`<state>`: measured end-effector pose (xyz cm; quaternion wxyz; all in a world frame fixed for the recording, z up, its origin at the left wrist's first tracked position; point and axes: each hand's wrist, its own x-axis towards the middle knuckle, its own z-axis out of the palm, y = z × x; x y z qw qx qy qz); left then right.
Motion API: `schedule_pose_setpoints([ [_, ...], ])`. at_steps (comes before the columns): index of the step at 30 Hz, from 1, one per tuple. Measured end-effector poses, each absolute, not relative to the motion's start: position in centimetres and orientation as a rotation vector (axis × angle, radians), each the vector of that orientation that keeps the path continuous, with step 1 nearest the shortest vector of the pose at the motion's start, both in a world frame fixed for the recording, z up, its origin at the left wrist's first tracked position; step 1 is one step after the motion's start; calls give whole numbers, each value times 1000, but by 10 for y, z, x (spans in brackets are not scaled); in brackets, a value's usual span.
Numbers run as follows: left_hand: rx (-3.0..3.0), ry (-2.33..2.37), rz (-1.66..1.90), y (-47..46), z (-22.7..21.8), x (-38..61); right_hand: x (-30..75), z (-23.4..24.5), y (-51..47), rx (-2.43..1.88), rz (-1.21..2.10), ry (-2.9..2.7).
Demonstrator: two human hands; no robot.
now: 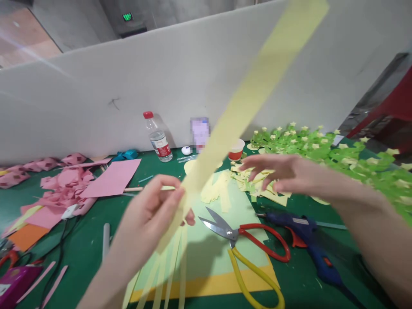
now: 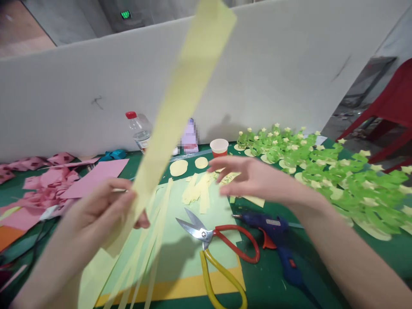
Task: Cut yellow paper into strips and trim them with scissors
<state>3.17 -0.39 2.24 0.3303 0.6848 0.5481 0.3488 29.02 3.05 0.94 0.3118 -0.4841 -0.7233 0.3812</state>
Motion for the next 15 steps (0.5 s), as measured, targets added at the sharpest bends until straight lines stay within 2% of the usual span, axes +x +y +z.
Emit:
schedule_pose_setpoints([
  [1,1748,1372,807,-3,21,39,281,5,29,-1071,1261,-1920],
  [3,1715,1262,578,-1,15,50,267,-1,27,-935,1418,-1786],
  [7,1689,1151,337,23,1,55,265,1,25,-1135,1290,-1410],
  [15,1644,1720,1097,186,-28,83,286,11,28,-1270,1249,-1559],
])
